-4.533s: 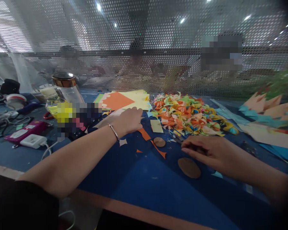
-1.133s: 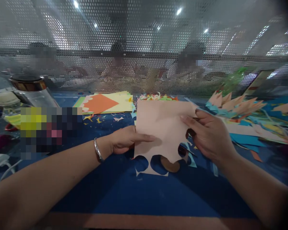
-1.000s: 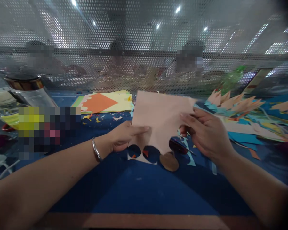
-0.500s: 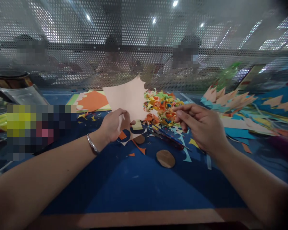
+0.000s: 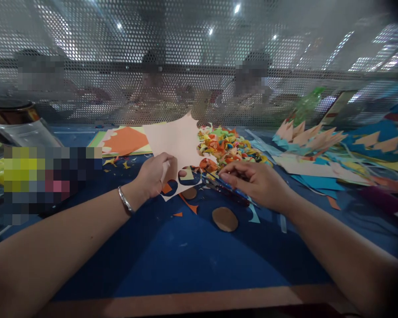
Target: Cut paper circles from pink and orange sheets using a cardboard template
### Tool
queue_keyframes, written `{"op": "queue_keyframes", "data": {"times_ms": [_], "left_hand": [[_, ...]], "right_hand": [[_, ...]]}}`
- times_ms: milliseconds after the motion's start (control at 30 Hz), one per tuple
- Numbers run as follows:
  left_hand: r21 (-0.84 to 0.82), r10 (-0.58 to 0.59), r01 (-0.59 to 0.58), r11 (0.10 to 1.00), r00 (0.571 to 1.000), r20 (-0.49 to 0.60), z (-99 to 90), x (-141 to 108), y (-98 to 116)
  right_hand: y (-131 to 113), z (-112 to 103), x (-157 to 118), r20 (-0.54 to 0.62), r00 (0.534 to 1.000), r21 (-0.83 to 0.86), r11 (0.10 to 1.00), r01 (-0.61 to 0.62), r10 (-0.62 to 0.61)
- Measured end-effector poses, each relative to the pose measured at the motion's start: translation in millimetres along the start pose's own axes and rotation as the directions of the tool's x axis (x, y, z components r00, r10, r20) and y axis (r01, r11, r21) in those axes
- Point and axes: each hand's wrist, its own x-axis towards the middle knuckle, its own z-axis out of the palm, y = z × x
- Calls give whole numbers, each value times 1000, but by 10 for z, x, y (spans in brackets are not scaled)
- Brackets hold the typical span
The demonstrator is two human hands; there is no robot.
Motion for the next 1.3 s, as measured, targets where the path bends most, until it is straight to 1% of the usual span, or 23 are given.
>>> {"op": "queue_keyframes", "data": {"times_ms": [167, 333, 467, 533, 633, 767, 900, 1067, 1167, 1300], "left_hand": [[-7, 19, -19, 1000, 999, -31, 16, 0, 9], [36, -3, 4, 999, 1000, -31, 42, -71, 18], [46, 50, -48, 998, 998, -48, 53, -96, -6], [33, 73, -72, 997, 997, -32, 55, -93, -27], [17, 77, -77, 997, 997, -10, 59, -92, -49], [8, 83, -84, 996, 996, 10, 56, -92, -52], [0, 93, -93, 996, 995, 34, 34, -71, -55], [31, 78, -82, 996, 991, 108, 21, -78, -68], [67, 58, -68, 995, 988, 144, 27, -115, -66], [77, 24, -36, 996, 988, 150, 35, -155, -49]], "right_hand": [[34, -6, 16, -50, 999, 44, 999, -1, 3], [29, -3, 30, -46, 999, 26, 1000, -1, 2], [66, -2, 42, -43, 999, -3, 1000, 1, -1], [89, -6, 46, -52, 999, -7, 1000, 8, -9], [103, -14, 50, -58, 998, -13, 1000, 9, -10], [91, -3, 53, -21, 1000, -15, 1000, -3, 2], [93, 39, 40, -12, 999, -47, 998, 35, -35], [115, 59, 12, 10, 999, -70, 996, 49, -48], [110, 36, 5, -13, 998, -80, 995, 67, -68], [88, -13, 5, -80, 991, -117, 988, 96, -106]]}}
